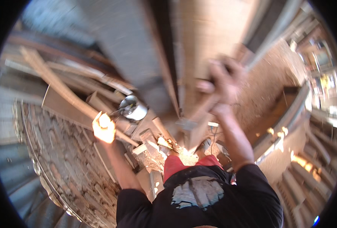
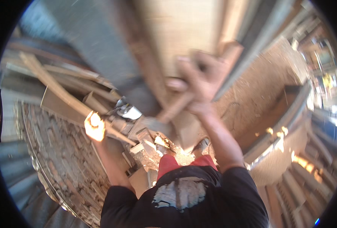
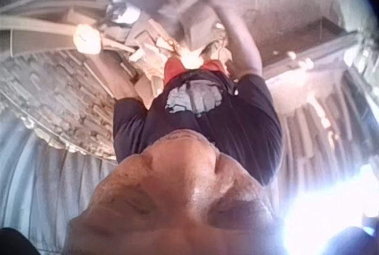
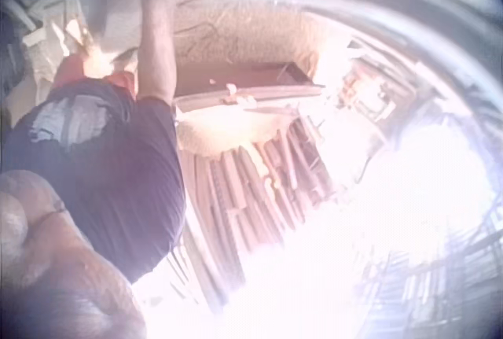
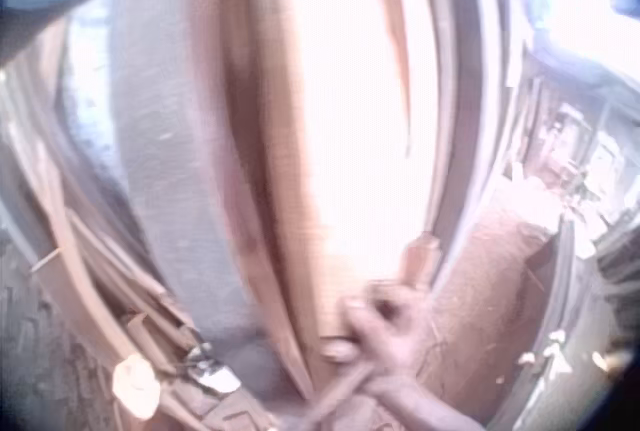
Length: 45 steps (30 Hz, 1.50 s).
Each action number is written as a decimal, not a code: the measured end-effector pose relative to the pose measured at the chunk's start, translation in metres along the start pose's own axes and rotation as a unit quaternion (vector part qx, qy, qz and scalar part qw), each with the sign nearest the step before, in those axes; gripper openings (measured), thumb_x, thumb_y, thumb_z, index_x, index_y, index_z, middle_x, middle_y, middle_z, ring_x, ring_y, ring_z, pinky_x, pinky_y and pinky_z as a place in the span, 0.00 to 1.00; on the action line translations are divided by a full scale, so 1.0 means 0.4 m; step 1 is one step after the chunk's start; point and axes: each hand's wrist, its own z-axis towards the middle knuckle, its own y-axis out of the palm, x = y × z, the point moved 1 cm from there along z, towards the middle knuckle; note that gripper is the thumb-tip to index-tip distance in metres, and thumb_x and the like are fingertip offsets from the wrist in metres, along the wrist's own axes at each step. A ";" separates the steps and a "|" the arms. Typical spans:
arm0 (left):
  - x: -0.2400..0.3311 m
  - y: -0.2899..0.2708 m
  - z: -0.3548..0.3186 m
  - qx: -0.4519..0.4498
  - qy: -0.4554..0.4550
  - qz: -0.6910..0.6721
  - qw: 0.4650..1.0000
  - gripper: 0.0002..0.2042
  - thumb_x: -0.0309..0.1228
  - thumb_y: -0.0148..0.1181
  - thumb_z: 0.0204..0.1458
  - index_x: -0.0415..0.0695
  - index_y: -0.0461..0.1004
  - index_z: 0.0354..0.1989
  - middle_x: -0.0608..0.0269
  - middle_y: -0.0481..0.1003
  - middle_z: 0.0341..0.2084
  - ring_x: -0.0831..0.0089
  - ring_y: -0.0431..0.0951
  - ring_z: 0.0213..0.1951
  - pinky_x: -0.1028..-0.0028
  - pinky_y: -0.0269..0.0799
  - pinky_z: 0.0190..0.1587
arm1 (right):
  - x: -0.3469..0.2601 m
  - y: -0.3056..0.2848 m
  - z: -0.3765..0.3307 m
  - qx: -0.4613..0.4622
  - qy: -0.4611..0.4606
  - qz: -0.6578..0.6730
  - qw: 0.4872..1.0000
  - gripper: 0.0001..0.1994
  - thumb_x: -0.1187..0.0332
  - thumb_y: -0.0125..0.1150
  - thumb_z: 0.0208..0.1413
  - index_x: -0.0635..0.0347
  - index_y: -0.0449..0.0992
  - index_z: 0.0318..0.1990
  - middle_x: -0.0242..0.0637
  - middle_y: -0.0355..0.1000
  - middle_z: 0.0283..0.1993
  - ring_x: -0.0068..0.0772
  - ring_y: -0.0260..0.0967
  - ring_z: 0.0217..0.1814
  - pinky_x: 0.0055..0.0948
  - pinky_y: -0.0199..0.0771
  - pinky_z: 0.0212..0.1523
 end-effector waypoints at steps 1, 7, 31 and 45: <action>0.091 0.014 -0.009 0.008 -0.043 0.052 0.998 0.23 0.19 0.66 0.55 0.38 0.70 0.59 0.58 0.78 0.42 0.72 0.78 0.43 0.73 0.77 0.47 | -0.007 -0.005 0.008 -0.023 0.006 -0.006 1.000 0.23 0.44 0.72 0.48 0.48 0.85 0.46 0.41 0.71 0.50 0.45 0.67 0.52 0.54 0.62 0.55; 0.395 0.080 -0.151 -0.021 -0.121 -0.084 0.989 0.24 0.29 0.66 0.60 0.41 0.63 0.61 0.56 0.77 0.42 0.66 0.77 0.45 0.65 0.73 0.55 | 0.039 -0.165 -0.022 -0.104 0.050 0.069 0.991 0.34 0.46 0.67 0.52 0.55 0.75 0.63 0.42 0.74 0.57 0.50 0.70 0.55 0.57 0.64 0.58; 0.384 0.697 -0.387 -0.256 -0.128 0.480 0.829 0.44 0.39 0.67 0.58 0.17 0.44 0.65 0.38 0.78 0.28 0.54 0.80 0.23 0.61 0.78 0.28 | 0.565 -1.428 -1.431 0.026 0.812 -0.375 0.448 0.19 0.49 0.65 0.58 0.53 0.85 0.46 0.53 0.81 0.38 0.56 0.80 0.43 0.49 0.76 0.47; 0.564 0.815 -0.455 -0.177 -0.296 0.474 0.810 0.31 0.32 0.65 0.57 0.18 0.59 0.59 0.42 0.77 0.28 0.62 0.76 0.19 0.66 0.72 0.20 | 0.603 -1.433 -1.481 0.010 0.844 -0.292 0.450 0.26 0.45 0.67 0.53 0.63 0.84 0.40 0.57 0.80 0.38 0.58 0.80 0.44 0.49 0.76 0.48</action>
